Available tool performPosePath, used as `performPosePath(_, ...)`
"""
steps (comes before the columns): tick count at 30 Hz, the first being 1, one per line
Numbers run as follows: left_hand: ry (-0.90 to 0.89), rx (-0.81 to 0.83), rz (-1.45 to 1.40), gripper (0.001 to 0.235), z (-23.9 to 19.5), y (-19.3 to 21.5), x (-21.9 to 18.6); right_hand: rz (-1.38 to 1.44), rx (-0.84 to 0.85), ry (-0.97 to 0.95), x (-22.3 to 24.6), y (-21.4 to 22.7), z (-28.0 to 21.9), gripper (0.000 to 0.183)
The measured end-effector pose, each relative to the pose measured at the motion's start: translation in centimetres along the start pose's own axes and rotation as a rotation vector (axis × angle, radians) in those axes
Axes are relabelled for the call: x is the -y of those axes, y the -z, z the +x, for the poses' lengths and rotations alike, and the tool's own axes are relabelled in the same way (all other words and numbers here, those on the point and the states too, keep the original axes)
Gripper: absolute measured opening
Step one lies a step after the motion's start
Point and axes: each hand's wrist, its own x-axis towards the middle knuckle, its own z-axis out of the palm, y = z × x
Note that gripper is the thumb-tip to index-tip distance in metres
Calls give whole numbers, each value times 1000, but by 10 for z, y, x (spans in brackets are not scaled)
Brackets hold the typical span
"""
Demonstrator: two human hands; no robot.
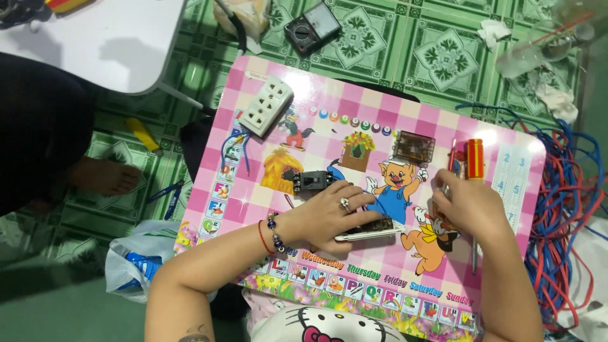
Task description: The person uses a screwdriver to tighten screws on a white electrical outlet and a black switch, connecting blue and red wires to the terminals. They manipulate the wires and components on a pink checkered mat.
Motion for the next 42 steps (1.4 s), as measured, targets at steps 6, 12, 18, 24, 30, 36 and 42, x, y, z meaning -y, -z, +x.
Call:
performPosePath(6,-32,14,27,66,1,2,0,40,67,26,-5,6,2,28)
performPosePath(12,-30,20,41,66,4,13,-4,253,138,86,-18,9,4,36)
performPosePath(18,-36,-64,82,54,9,24,-14,373,147,151,-17,24,-21,41)
performPosePath(24,-42,-161,173,44,11,27,-22,467,-459,188,-50,1,-47,45)
performPosePath(30,-64,-110,161,48,8,20,-18,323,-821,538,-77,-40,-60,32)
performPosePath(36,-92,-25,198,45,7,27,-15,561,-984,636,-60,-29,-89,28)
performPosePath(42,52,-55,43,42,12,28,-31,765,-931,814,-52,-25,-94,29)
